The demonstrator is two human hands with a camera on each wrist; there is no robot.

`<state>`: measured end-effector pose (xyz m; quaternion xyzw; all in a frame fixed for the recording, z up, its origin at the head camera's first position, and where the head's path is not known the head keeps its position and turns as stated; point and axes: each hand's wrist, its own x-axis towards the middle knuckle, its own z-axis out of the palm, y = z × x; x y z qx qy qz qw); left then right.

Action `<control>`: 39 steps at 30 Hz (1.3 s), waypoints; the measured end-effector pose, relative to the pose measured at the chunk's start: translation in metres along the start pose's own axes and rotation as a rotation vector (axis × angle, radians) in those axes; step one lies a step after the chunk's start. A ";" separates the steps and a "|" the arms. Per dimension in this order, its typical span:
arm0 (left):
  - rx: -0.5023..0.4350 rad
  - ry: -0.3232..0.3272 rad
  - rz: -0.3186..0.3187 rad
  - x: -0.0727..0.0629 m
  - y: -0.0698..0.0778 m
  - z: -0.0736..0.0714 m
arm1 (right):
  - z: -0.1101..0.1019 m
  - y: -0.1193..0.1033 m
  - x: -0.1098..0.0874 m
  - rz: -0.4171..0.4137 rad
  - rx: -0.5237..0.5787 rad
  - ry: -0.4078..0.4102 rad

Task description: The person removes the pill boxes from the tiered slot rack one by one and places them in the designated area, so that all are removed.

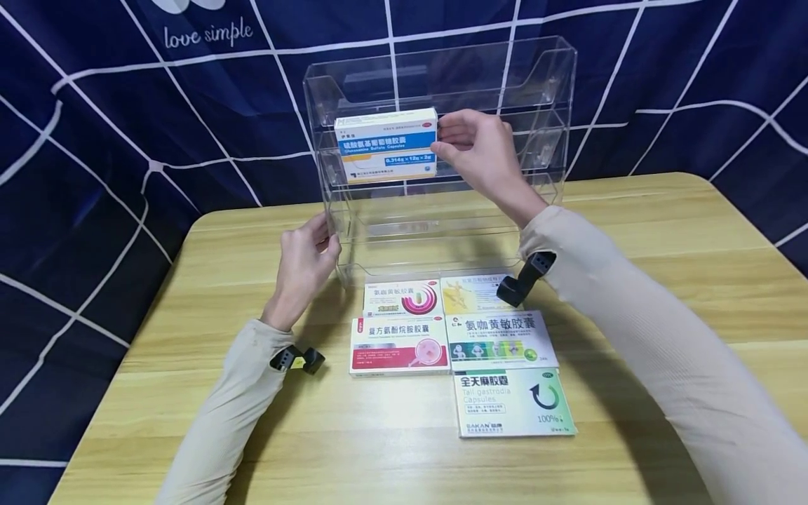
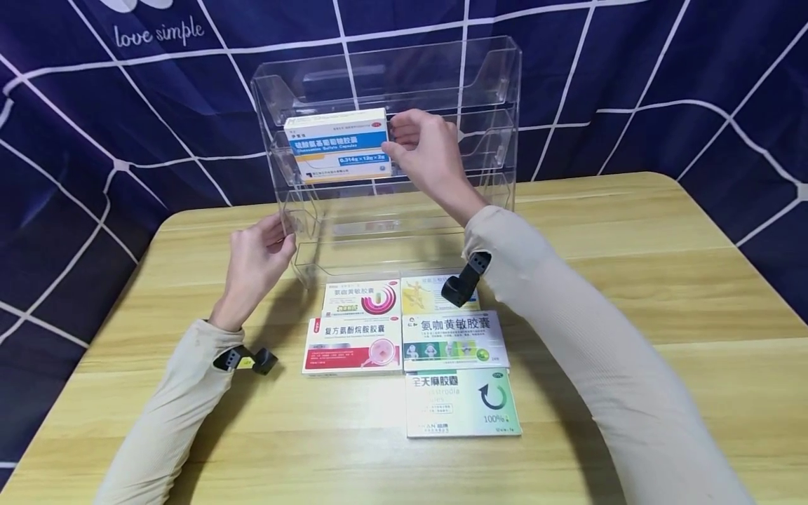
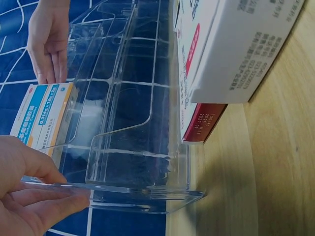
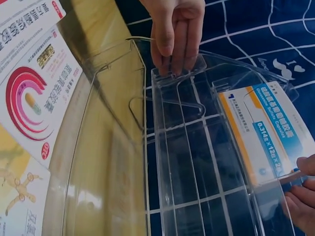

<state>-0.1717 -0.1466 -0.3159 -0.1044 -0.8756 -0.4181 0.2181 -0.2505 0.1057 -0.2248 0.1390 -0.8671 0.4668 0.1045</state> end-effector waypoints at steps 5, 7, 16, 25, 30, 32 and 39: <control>-0.003 0.001 0.013 0.001 0.000 0.002 | -0.001 0.000 0.003 0.020 -0.029 -0.002; -0.006 0.001 0.017 0.001 0.000 0.003 | 0.000 0.000 0.004 0.026 -0.035 -0.005; -0.008 0.006 0.017 0.002 0.001 0.001 | 0.002 -0.003 0.008 0.049 -0.032 -0.025; -0.009 0.005 0.019 0.001 -0.002 0.001 | 0.006 -0.004 0.009 0.035 -0.012 -0.020; -0.006 0.015 0.020 0.001 -0.003 0.000 | 0.007 -0.004 0.007 0.014 0.031 -0.027; -0.003 0.013 0.024 0.001 -0.003 0.000 | 0.006 -0.003 0.006 0.009 0.052 -0.018; 0.003 0.007 0.027 0.002 -0.003 0.000 | 0.000 -0.002 0.004 -0.001 0.132 0.019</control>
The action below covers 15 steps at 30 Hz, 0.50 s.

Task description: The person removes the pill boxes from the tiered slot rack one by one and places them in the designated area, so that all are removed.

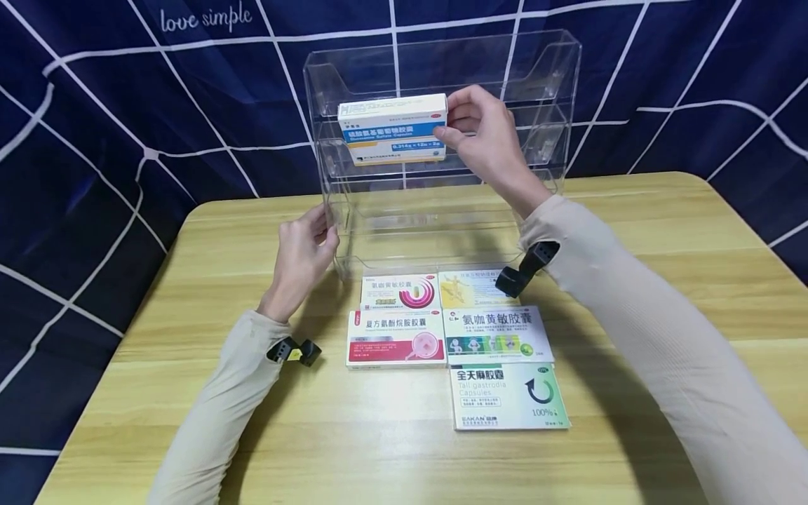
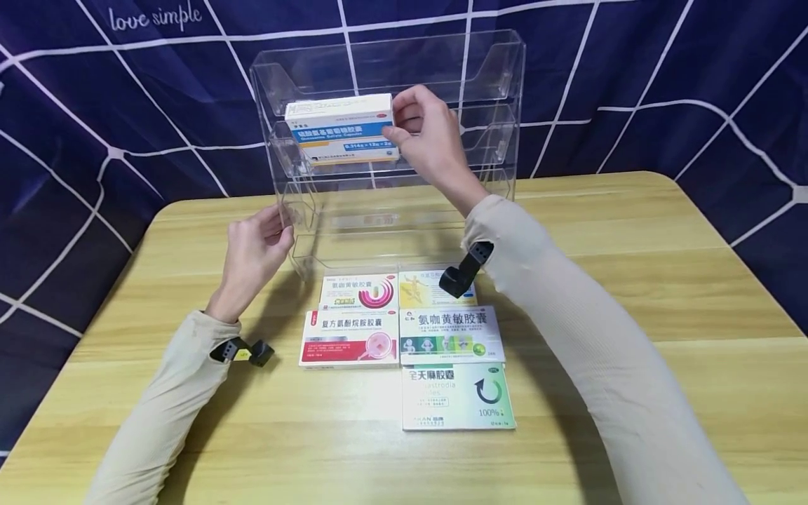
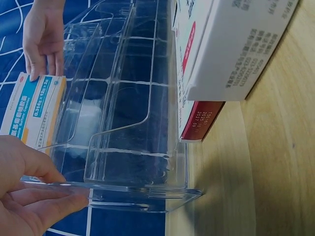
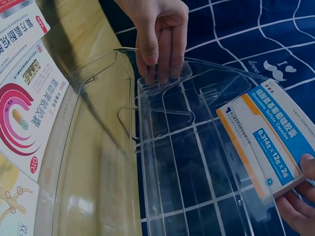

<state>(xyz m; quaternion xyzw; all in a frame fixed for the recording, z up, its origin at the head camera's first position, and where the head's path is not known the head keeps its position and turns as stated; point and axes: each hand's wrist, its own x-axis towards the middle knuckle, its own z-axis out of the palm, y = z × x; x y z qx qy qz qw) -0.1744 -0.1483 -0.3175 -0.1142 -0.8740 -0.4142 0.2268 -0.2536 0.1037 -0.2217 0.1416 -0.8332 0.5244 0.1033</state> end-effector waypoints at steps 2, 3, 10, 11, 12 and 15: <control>-0.003 0.000 -0.002 0.000 0.000 0.000 | 0.000 -0.001 0.000 -0.001 0.007 0.001; -0.009 -0.003 -0.004 -0.001 0.000 -0.001 | -0.001 -0.001 0.000 0.000 0.008 0.002; -0.020 -0.007 -0.023 -0.001 -0.001 -0.001 | -0.001 -0.002 -0.001 -0.040 0.030 0.032; -0.019 -0.005 -0.019 -0.001 -0.001 -0.001 | -0.002 -0.002 -0.002 -0.056 0.044 0.046; -0.019 -0.004 -0.016 -0.001 -0.001 -0.001 | -0.003 -0.002 -0.002 -0.071 0.058 0.059; -0.016 -0.004 -0.005 0.000 0.000 -0.002 | -0.009 -0.002 -0.005 -0.102 0.105 0.096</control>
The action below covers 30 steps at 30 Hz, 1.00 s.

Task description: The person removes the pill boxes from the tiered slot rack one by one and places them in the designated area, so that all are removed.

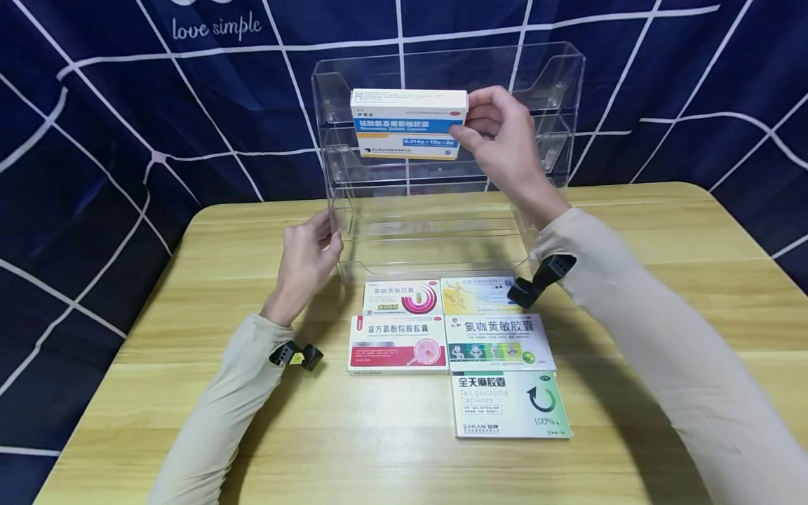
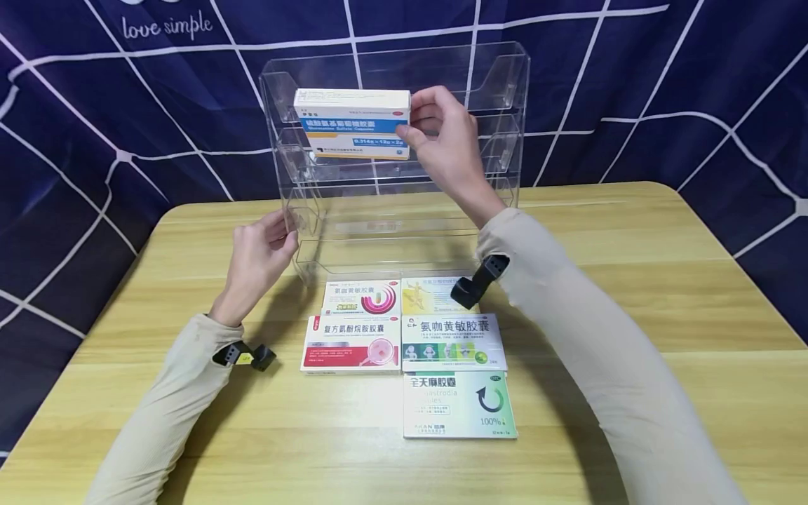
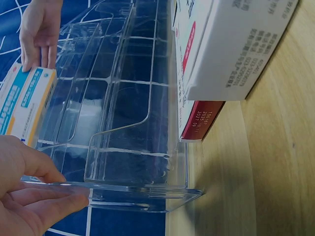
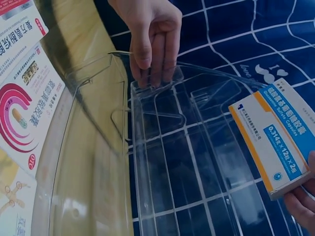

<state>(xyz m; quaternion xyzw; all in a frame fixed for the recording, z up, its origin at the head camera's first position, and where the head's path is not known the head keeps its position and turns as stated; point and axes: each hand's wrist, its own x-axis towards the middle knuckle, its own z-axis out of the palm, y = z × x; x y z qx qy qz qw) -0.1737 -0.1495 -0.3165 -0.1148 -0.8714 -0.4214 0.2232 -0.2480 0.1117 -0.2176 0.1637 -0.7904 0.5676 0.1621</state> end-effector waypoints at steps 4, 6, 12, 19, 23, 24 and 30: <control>0.004 0.006 0.016 0.001 0.001 0.001 | -0.011 0.000 -0.005 -0.011 0.022 0.015; -0.001 0.011 0.021 0.002 0.003 0.001 | -0.016 0.000 -0.009 -0.012 0.023 0.013; 0.023 0.007 0.037 0.006 0.006 0.001 | -0.030 0.004 -0.029 0.005 0.030 -0.003; 0.026 -0.014 0.017 0.008 0.009 0.002 | -0.042 0.010 -0.058 0.017 0.063 -0.076; 0.009 -0.023 0.010 0.009 0.010 0.004 | -0.049 0.013 -0.078 0.046 0.125 -0.131; 0.006 -0.026 0.009 0.009 0.011 0.005 | -0.051 0.014 -0.084 0.066 0.148 -0.144; 0.000 -0.033 0.001 0.011 0.014 0.005 | -0.061 0.021 -0.120 0.183 0.187 -0.246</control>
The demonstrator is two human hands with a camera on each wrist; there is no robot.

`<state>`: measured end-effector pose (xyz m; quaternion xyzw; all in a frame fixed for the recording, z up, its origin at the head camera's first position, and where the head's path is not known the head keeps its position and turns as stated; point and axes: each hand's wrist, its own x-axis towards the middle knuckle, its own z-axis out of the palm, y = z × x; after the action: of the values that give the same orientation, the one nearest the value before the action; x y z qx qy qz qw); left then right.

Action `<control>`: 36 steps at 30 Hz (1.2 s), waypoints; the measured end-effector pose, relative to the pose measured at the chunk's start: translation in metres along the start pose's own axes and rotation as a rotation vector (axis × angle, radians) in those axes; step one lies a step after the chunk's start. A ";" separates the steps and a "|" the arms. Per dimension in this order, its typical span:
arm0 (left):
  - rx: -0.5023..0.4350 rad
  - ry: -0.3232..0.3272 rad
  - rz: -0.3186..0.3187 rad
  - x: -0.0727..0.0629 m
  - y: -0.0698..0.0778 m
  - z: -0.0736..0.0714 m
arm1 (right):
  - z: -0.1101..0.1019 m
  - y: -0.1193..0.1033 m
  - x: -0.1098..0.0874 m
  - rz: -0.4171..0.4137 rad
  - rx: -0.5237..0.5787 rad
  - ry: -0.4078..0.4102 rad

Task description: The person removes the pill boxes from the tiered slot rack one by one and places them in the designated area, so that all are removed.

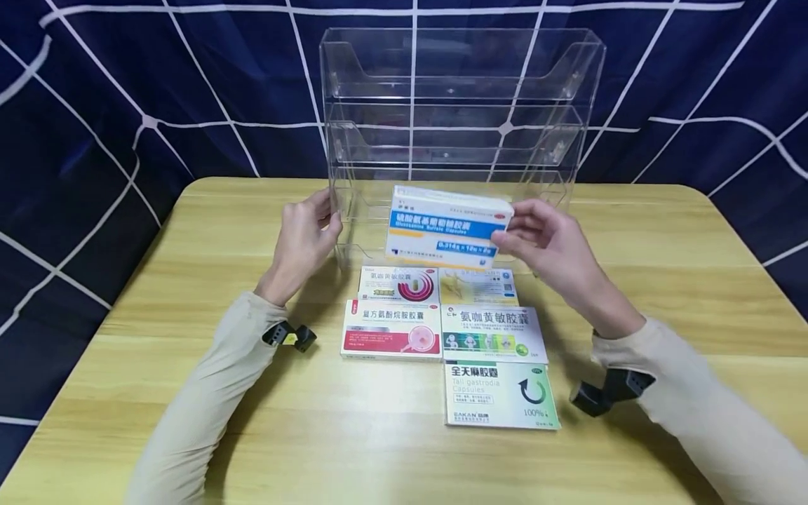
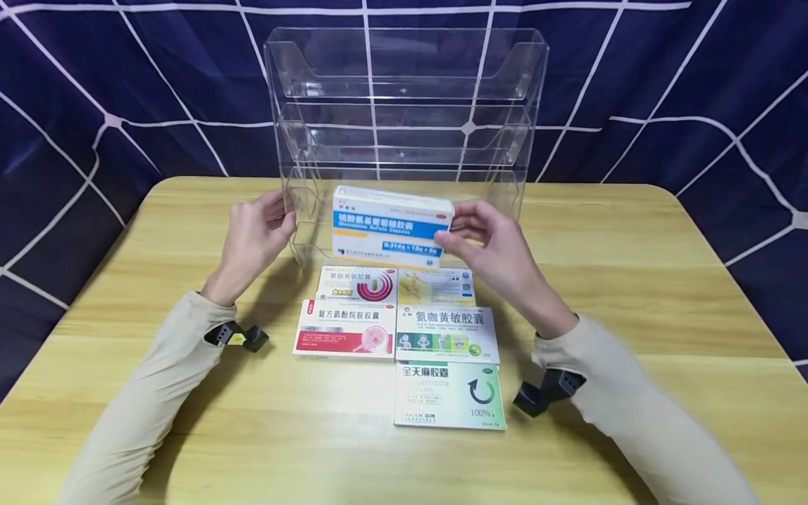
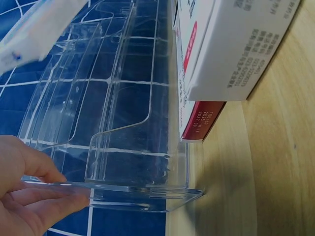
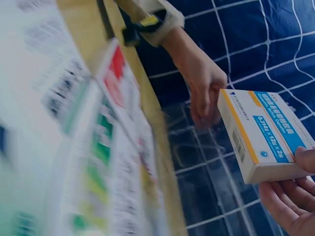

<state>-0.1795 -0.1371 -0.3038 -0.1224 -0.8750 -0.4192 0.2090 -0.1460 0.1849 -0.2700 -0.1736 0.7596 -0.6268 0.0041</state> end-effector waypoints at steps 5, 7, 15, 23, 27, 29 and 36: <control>0.001 0.002 -0.003 0.001 0.000 0.000 | 0.008 0.012 -0.027 0.115 -0.175 -0.092; 0.003 -0.001 -0.003 0.001 0.000 0.000 | 0.012 0.016 -0.037 0.159 -0.231 -0.136; 0.006 0.003 -0.001 0.001 0.001 0.000 | 0.024 0.023 -0.061 0.221 -0.213 -0.196; 0.011 0.011 0.008 0.000 0.000 0.000 | 0.033 0.025 -0.072 0.251 -0.150 -0.229; 0.008 0.007 0.000 -0.001 0.000 0.000 | 0.041 0.026 -0.076 0.233 -0.093 -0.255; 0.015 0.009 -0.002 -0.001 -0.001 0.000 | 0.046 0.028 -0.078 0.208 -0.055 -0.275; -0.006 0.012 -0.001 0.001 0.000 0.000 | 0.055 0.032 -0.086 0.184 -0.010 -0.313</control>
<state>-0.1802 -0.1373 -0.3039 -0.1200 -0.8725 -0.4228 0.2136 -0.0613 0.1602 -0.3303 -0.1989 0.7654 -0.5854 0.1787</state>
